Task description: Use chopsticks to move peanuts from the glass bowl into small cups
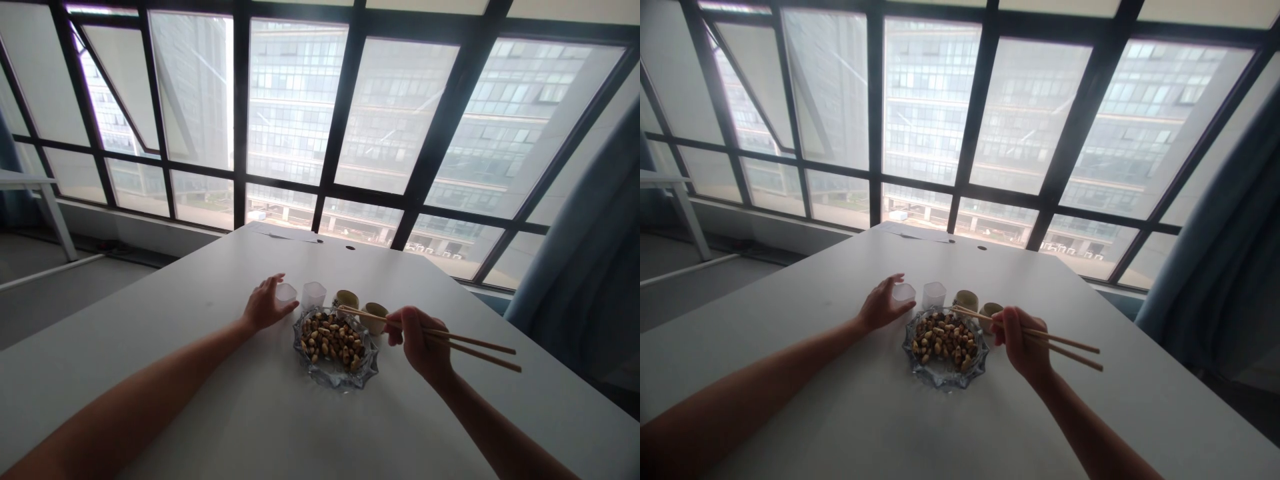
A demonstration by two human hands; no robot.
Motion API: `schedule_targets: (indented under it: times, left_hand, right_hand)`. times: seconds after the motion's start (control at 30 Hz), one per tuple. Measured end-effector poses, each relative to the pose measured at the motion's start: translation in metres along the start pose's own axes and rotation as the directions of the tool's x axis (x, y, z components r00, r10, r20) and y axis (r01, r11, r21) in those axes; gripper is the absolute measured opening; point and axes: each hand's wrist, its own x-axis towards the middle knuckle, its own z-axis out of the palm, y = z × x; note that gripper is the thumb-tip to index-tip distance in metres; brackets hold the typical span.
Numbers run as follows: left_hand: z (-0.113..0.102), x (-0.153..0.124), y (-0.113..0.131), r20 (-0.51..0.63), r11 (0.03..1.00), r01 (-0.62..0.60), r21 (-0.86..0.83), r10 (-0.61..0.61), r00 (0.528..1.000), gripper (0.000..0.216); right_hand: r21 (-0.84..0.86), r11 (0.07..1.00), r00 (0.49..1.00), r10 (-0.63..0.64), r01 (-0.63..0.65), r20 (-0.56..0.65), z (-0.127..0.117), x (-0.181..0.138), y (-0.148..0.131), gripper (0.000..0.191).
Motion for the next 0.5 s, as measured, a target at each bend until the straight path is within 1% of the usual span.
schedule_targets:
  times: [0.1, 0.17, 0.23, 0.3, 0.4, 0.47, 0.5]
  left_hand:
    - [-0.008, 0.016, 0.011, 0.039, 0.996, -0.075, 0.047, 0.074, 0.997, 0.062]
    - [-0.010, 0.031, 0.020, 0.088, 0.993, -0.103, 0.062, 0.097, 0.991, 0.062]
    - [-0.007, 0.046, 0.030, 0.201, 0.990, -0.127, 0.058, 0.113, 0.973, 0.066]
    - [-0.001, 0.061, 0.039, 0.327, 0.993, -0.108, 0.045, 0.088, 0.941, 0.072]
    - [0.010, 0.076, 0.049, 0.465, 0.998, -0.036, 0.055, 0.006, 0.885, 0.079]
    - [0.015, 0.080, 0.052, 0.516, 0.998, -0.005, 0.068, -0.031, 0.856, 0.080]
    - [0.017, 0.081, 0.053, 0.526, 0.998, -0.007, 0.066, -0.029, 0.850, 0.080]
  right_hand:
    - [0.057, 0.995, 0.990, 0.086, -0.080, -0.114, -0.005, 0.007, 0.004, 0.051]
    - [0.077, 0.990, 0.975, 0.133, -0.121, -0.177, -0.009, 0.012, 0.008, 0.053]
    - [0.085, 0.986, 0.963, 0.162, -0.147, -0.215, -0.012, 0.015, 0.011, 0.054]
    - [0.086, 0.983, 0.959, 0.178, -0.163, -0.220, -0.014, 0.017, 0.014, 0.055]
    - [0.094, 0.980, 0.960, 0.189, -0.173, -0.206, -0.016, 0.017, 0.018, 0.054]
    - [0.109, 0.980, 0.964, 0.187, -0.168, -0.192, -0.016, 0.016, 0.020, 0.053]
    - [0.119, 0.979, 0.965, 0.183, -0.163, -0.187, -0.017, 0.016, 0.020, 0.052]
